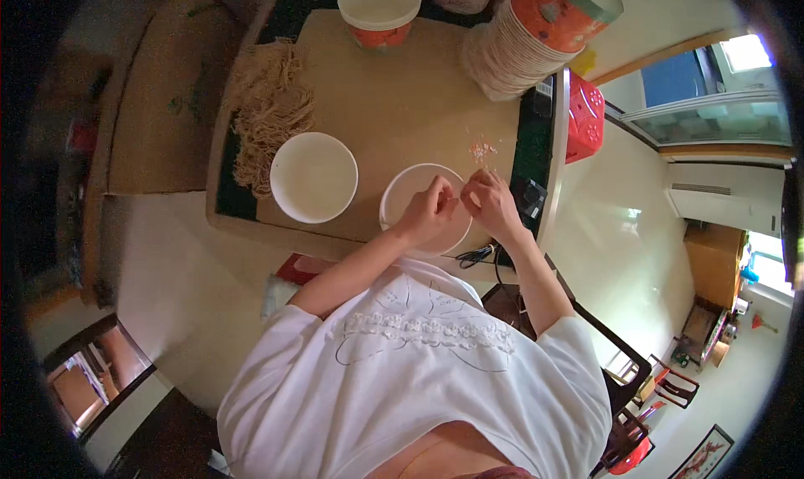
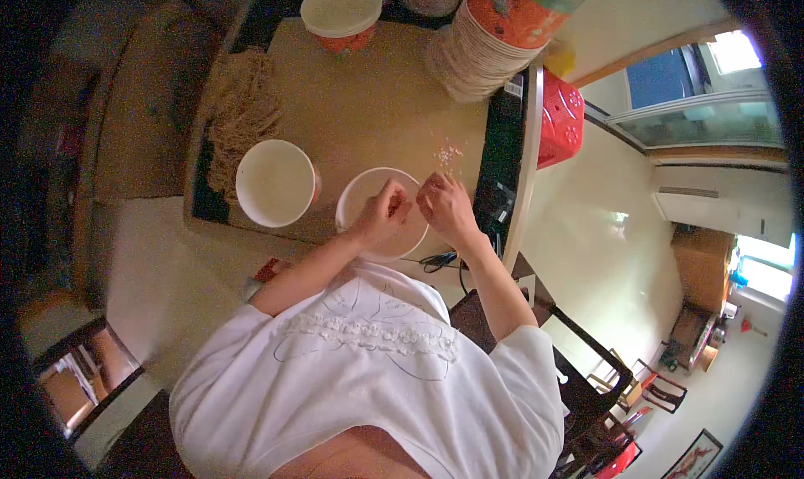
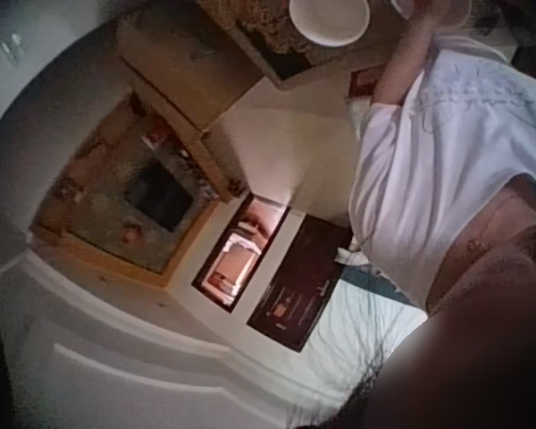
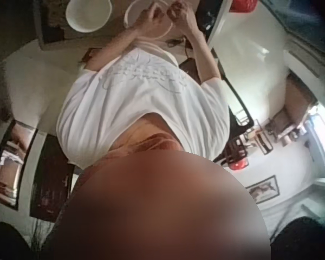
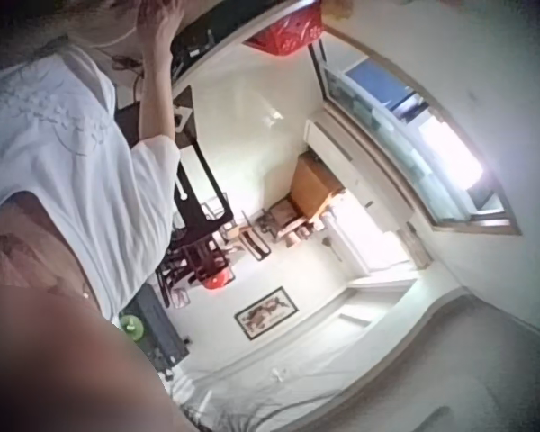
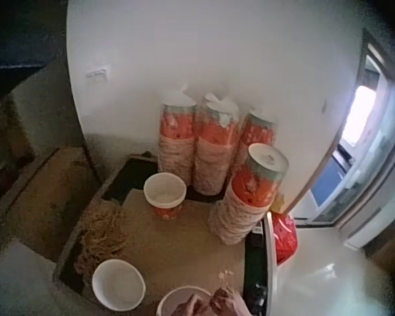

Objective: Placing rubber bands around the rims of paper bowls for packaging.

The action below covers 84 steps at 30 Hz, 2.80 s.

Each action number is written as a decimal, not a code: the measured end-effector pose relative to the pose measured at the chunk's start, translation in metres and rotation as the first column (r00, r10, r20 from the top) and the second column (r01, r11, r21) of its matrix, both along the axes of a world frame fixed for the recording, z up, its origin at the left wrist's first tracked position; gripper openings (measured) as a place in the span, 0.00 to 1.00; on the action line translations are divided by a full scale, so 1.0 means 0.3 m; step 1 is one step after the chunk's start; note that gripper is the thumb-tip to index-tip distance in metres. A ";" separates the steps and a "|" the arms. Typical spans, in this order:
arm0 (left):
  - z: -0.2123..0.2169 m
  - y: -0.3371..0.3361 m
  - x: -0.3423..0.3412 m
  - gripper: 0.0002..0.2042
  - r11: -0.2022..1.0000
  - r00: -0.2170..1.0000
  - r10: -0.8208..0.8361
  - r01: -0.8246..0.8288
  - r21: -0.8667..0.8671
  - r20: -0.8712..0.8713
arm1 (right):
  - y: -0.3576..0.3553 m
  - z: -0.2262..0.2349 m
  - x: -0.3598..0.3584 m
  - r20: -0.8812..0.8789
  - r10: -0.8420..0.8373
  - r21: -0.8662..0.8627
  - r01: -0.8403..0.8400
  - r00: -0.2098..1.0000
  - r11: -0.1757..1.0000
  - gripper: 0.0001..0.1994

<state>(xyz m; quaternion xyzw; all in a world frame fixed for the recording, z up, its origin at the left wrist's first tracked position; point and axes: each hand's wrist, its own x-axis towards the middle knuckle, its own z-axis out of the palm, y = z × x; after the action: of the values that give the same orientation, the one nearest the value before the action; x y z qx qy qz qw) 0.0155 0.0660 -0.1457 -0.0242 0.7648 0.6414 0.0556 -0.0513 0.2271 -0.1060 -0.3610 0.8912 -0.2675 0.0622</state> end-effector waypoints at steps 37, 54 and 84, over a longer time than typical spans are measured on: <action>-0.147 0.024 0.110 0.08 0.955 0.977 -0.201 0.179 0.236 0.072 | 0.019 0.008 0.088 0.640 -0.083 -0.154 0.233 0.764 0.960 0.04; -0.051 0.039 0.079 0.10 0.898 0.962 -0.260 0.207 -0.389 -0.087 | 0.021 -0.008 0.088 0.650 -0.082 -0.188 0.264 0.755 0.946 0.03; 0.024 -0.092 0.167 0.04 0.844 0.877 -0.330 0.108 -0.526 -0.350 | -0.035 -0.014 0.104 0.453 -0.054 -0.047 0.084 0.890 0.995 0.03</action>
<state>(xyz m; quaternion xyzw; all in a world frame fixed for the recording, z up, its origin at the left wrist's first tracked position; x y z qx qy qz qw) 0.0655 0.0385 -0.1386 0.1933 0.8929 0.4041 -0.0466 -0.0201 0.2166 -0.1100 -0.2589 0.8555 -0.3750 0.2459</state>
